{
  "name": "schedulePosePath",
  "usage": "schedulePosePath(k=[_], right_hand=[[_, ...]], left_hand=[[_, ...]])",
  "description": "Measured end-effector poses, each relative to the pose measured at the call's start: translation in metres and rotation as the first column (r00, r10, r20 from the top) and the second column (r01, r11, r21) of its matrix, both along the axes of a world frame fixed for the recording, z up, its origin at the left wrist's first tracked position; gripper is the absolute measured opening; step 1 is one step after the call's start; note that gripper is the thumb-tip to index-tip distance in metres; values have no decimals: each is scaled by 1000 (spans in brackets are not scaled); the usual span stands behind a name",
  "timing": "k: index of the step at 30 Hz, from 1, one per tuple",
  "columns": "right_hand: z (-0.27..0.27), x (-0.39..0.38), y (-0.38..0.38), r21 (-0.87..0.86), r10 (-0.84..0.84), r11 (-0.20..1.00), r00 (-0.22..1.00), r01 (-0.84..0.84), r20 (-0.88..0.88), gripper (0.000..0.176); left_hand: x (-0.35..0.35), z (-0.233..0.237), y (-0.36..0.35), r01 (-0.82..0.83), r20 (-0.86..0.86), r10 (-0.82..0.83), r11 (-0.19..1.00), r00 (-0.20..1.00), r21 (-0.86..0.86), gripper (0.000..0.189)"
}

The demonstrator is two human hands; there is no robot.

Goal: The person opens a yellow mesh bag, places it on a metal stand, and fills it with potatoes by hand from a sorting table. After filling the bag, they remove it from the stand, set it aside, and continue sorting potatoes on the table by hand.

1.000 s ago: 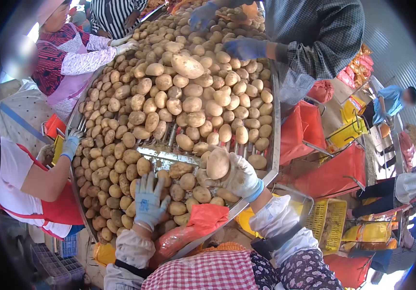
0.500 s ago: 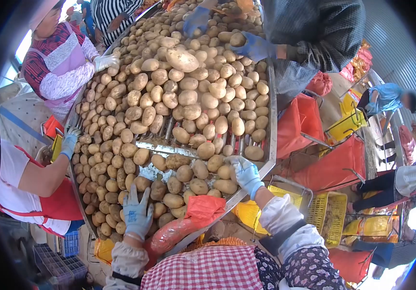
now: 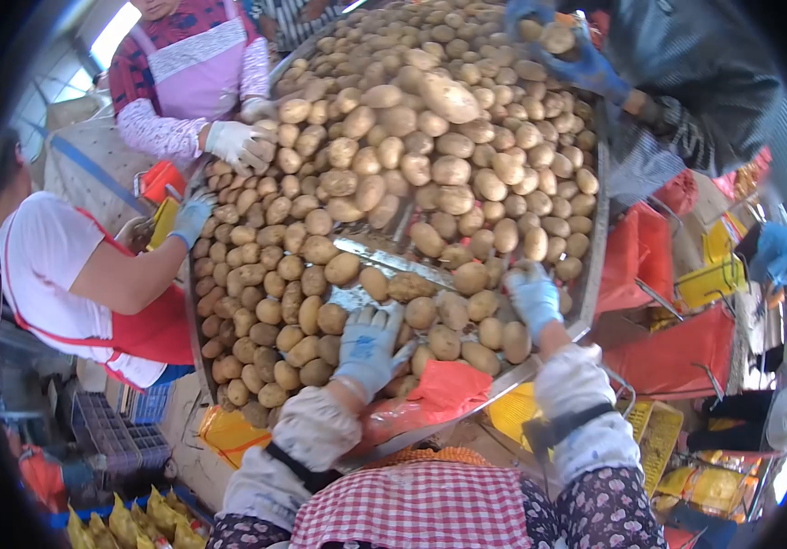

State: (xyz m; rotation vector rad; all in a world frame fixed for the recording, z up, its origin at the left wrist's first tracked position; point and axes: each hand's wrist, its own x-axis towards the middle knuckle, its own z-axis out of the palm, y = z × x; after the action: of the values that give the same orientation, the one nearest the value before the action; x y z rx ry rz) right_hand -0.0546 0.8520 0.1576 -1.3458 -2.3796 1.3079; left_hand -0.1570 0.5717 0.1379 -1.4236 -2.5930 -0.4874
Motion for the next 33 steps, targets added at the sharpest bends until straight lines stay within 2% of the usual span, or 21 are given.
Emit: schedulePosePath(k=[1,3,5,7,8,9,11,12,13,14,15,17,19,20,21,23,24,27,29,30,33], right_hand=[[7,2,6,-382,-186,917,972,119,-146,41],[-8,20,26,-751,-399,552,676,-363,-620,35],[27,24,-5,-840,-607,535,648,-94,-460,25],[3,35,-9,-542,-272,830,753,-132,-600,17],[17,35,-28,-346,-65,924,827,-161,-559,15],[-4,40,-34,153,277,961,802,-230,-529,16],[24,29,-62,-355,4,901,822,-250,-569,20],[20,29,-62,-284,83,910,804,-302,-588,24],[18,21,-59,394,552,828,708,-399,-441,22],[7,20,-48,434,618,778,680,-455,-395,22],[32,15,-66,-353,127,815,736,-460,-665,20],[27,3,-74,-357,148,753,671,-553,-727,23],[98,-9,-113,42,631,719,626,-694,-458,39],[111,-19,-131,102,714,666,591,-739,-376,40],[79,-26,-124,-202,630,689,713,-696,-308,37],[88,-37,-140,344,896,437,435,-831,-87,33],[84,-43,-153,353,905,419,415,-837,-92,33],[79,-45,-192,236,875,465,404,-853,-266,32],[101,-36,-208,173,897,311,228,-935,-378,34],[89,-41,-208,-677,580,424,754,-602,-307,39],[77,-46,-214,-784,355,235,801,-575,-482,35]], left_hand=[[0,3,7,-24,-8,24,1000,1000,-10,45],[-6,16,22,-90,232,162,952,959,-291,48],[-13,42,27,-76,325,204,928,924,-365,46],[-17,50,23,-73,403,262,901,877,-428,45],[-14,45,13,20,369,107,946,923,-325,45],[-8,42,2,118,310,-42,966,950,-230,45],[-1,37,-44,95,96,-117,973,988,208,47],[3,33,-59,5,111,-25,983,993,184,49],[2,29,-74,-95,117,76,981,990,167,52],[2,22,-88,-203,180,169,960,969,192,51],[5,18,-104,-299,260,239,929,936,220,50],[11,27,-132,-419,312,350,887,883,192,49],[16,17,-155,-433,248,386,885,888,173,48],[19,14,-164,-472,244,426,864,871,178,49],[20,13,-172,-506,242,461,843,854,181,50],[21,15,-182,-531,232,494,836,838,140,51],[24,16,-191,-537,221,500,829,837,159,51],[28,6,-209,-563,199,532,809,823,170,49],[36,15,-218,-623,285,594,782,753,17,50],[38,21,-221,-606,325,578,795,749,-17,56],[43,35,-211,-479,186,477,877,859,-34,65]])
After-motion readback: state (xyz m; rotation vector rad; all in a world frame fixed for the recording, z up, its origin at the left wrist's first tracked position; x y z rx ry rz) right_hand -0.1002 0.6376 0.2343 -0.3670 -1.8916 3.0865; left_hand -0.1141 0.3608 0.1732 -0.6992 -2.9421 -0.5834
